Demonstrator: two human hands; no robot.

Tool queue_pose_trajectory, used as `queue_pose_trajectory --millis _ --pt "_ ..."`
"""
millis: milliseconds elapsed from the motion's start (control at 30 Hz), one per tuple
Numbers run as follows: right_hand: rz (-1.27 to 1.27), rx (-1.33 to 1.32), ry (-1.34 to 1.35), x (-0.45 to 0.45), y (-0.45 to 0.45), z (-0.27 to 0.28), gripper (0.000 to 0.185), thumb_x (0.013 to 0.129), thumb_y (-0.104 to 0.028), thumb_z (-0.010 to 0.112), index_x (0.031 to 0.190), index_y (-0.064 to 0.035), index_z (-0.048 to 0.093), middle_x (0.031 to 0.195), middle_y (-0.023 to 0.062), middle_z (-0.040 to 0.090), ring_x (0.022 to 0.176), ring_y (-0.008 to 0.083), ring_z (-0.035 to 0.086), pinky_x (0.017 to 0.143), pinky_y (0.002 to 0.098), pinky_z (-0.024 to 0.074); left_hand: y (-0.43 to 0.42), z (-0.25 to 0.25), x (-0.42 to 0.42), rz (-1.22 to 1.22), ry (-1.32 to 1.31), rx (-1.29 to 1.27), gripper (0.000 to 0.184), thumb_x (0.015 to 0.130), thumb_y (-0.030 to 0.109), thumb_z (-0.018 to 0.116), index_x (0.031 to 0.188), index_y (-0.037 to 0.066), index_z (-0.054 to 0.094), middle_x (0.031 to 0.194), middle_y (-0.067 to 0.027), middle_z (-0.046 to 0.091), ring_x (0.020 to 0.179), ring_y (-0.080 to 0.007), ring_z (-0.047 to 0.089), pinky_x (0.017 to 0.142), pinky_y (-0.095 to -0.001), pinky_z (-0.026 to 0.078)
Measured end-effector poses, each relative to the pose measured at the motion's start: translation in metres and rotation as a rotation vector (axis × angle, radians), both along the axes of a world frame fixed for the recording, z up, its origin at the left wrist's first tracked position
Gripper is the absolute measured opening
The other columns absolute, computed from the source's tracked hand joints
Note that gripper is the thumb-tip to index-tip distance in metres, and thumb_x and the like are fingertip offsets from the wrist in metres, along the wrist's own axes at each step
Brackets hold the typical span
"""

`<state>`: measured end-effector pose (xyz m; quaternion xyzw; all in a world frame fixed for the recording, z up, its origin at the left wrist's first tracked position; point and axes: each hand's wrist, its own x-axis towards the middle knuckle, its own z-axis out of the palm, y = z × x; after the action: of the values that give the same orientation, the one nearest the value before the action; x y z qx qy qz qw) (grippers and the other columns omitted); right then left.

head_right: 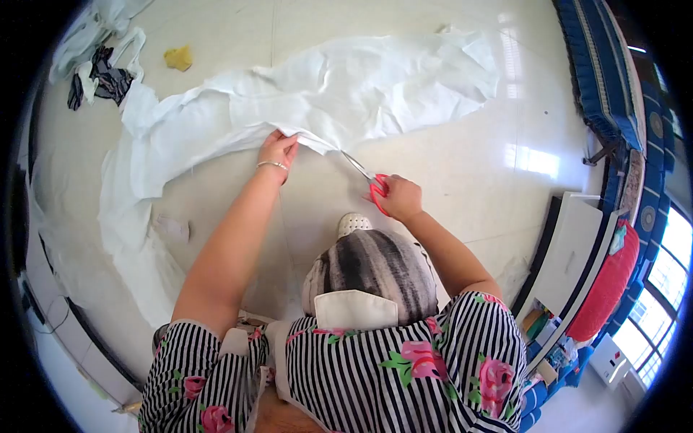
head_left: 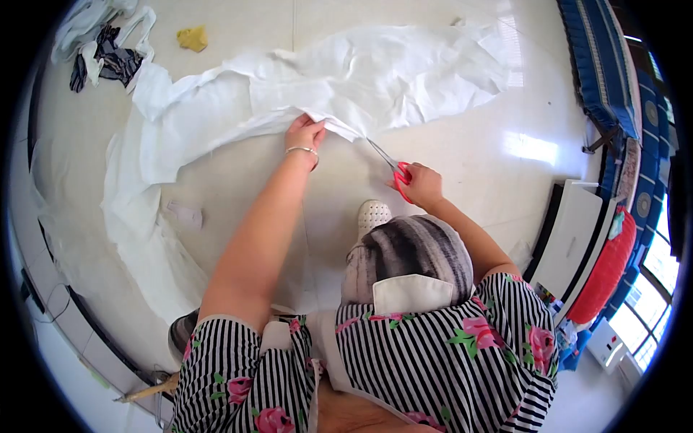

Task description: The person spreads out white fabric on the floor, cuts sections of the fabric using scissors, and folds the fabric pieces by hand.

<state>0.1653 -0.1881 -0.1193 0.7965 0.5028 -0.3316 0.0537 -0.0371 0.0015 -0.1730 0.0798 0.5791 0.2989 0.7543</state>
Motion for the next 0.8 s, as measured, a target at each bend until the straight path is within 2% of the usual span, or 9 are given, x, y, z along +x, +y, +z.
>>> queue_pose_trajectory --millis 100,133,233,267,367,400,600,700,800 --pt "0.105 0.046 -0.170 0.022 -0.015 0.006 0.061 0.065 -0.062 0.065 0.094 -0.0086 0.061 0.086 0.0065 0.059 0.076 0.0244 0.061 0.069 0.0382 0.0452 0.002 0.000 -0.007 0.034 -0.091 0.029 0.033 0.073 -0.007 0.064 0.102 0.006 0.055 0.096 -0.0036 0.059 0.091 -0.0151 0.060 0.072 -0.0212 0.049" --pt "0.124 0.040 -0.205 0.027 -0.019 0.010 0.064 0.063 -0.062 0.066 0.099 -0.0087 0.060 0.092 0.0062 0.059 0.079 0.0238 0.060 0.071 0.0381 0.0445 0.002 0.000 -0.008 0.016 -0.070 0.053 0.039 0.074 -0.007 0.061 0.110 0.006 0.051 0.101 -0.0044 0.057 0.096 -0.0173 0.059 0.079 -0.0221 0.047" --pt "-0.006 0.003 -0.122 0.025 -0.023 -0.005 0.069 0.061 -0.061 0.068 0.105 -0.0093 0.055 0.097 0.0056 0.056 0.084 0.0215 0.059 0.074 0.0366 0.0419 -0.002 0.009 -0.004 -0.240 0.102 0.491 0.044 0.071 -0.007 0.062 0.111 0.008 0.051 0.107 -0.0045 0.056 0.102 -0.0192 0.057 0.082 -0.0277 0.047" --pt "-0.008 0.097 -0.050 0.024 -0.025 -0.010 0.068 0.061 -0.061 0.068 0.103 -0.0095 0.056 0.093 0.0058 0.057 0.084 0.0222 0.059 0.074 0.0367 0.0417 -0.013 0.014 -0.001 -0.517 0.341 0.762 0.055 0.067 -0.004 0.064 0.118 0.012 0.048 0.114 -0.0049 0.053 0.114 -0.0246 0.048 0.094 -0.0394 0.041" --pt "0.218 0.032 0.007 0.018 -0.018 0.003 0.064 0.061 -0.057 0.070 0.103 -0.0108 0.057 0.092 0.0060 0.056 0.083 0.0229 0.059 0.076 0.0360 0.0413 -0.024 0.042 -0.003 -1.100 0.879 1.483 0.065 0.066 0.001 0.067 0.125 0.015 0.044 0.121 -0.0051 0.050 0.123 -0.0270 0.037 0.104 -0.0477 0.027" --pt "0.252 0.004 0.012 0.017 -0.022 0.003 0.060 0.061 -0.054 0.070 0.101 -0.0114 0.058 0.091 0.0058 0.056 0.084 0.0229 0.058 0.076 0.0358 0.0413 -0.025 0.027 -0.006 -1.235 0.922 1.492 0.072 0.064 0.009 0.069 0.129 0.019 0.040 0.122 -0.0057 0.046 0.126 -0.0281 0.030 0.108 -0.0495 0.017" --pt "0.301 -0.032 -0.077 0.051 -0.060 -0.012 0.038 0.062 -0.034 0.070 0.093 -0.0142 0.060 0.095 0.0057 0.056 0.095 0.0225 0.055 0.080 0.0374 0.0419 -0.006 0.006 -0.005 -1.628 0.917 1.346 0.028 0.071 0.016 0.069 0.098 0.015 0.063 0.093 -0.0019 0.058 0.098 -0.0220 0.053 0.105 -0.0483 0.025" --pt "0.299 0.170 -0.137 0.058 -0.056 -0.017 0.042 0.062 -0.031 0.071 0.097 -0.0137 0.058 0.100 0.0075 0.055 0.094 0.0234 0.055 0.079 0.0379 0.0427 -0.006 -0.003 -0.009 -1.228 0.765 1.364 0.008 0.075 0.016 0.065 0.080 0.009 0.064 0.081 -0.0029 0.059 0.080 -0.0220 0.057 0.093 -0.0410 0.039" --pt "0.063 0.495 -0.062 0.033 -0.014 -0.009 0.048 0.062 -0.029 0.072 0.101 -0.0091 0.052 0.101 0.0110 0.053 0.092 0.0273 0.053 0.077 0.0395 0.0429 0.002 0.030 -0.007 -1.235 0.639 1.115 0.011 0.077 0.015 0.064 0.085 0.007 0.064 0.083 -0.0068 0.059 0.077 -0.0249 0.058 0.076 -0.0348 0.047"
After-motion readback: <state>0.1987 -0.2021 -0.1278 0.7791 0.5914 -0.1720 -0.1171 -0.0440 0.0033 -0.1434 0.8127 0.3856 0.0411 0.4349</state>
